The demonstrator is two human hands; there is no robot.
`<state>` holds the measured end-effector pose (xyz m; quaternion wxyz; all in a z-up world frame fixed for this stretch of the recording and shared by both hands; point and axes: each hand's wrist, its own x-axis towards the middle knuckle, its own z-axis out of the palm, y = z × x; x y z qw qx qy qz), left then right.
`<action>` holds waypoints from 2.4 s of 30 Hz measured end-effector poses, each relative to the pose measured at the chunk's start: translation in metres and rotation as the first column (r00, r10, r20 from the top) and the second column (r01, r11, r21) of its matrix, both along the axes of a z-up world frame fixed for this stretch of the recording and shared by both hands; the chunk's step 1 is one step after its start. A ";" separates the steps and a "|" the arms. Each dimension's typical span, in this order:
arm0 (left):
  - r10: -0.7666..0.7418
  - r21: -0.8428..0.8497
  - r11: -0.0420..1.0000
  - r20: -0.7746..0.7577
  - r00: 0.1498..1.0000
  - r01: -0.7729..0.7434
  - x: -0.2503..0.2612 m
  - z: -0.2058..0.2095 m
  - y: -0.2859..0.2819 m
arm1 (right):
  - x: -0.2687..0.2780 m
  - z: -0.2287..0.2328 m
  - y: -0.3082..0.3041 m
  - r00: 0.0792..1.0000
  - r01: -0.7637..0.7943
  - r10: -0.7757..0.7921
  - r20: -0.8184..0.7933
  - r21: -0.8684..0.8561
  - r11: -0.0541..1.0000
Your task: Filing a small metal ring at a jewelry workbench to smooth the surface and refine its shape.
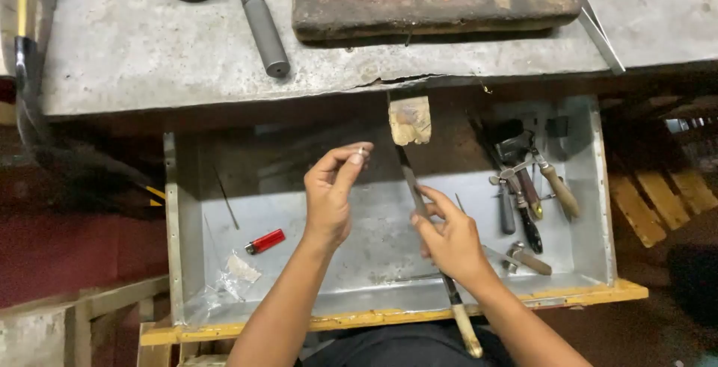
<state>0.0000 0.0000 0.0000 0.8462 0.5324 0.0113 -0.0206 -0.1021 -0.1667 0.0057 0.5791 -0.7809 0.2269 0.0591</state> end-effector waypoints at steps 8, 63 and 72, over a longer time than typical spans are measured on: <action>-0.130 -0.140 0.980 0.093 0.987 0.142 -0.015 0.012 -0.008 | 0.001 -0.009 0.001 0.998 -0.054 0.054 -0.011 0.023 0.998; -0.068 0.458 0.885 0.293 0.954 -0.078 -0.032 0.015 -0.017 | 0.041 0.025 -0.026 0.648 -0.147 0.087 0.756 0.012 0.989; -0.466 0.688 0.175 -0.572 0.675 0.705 -0.045 0.040 -0.039 | 0.048 0.026 -0.039 0.824 0.007 -0.053 0.564 0.083 0.997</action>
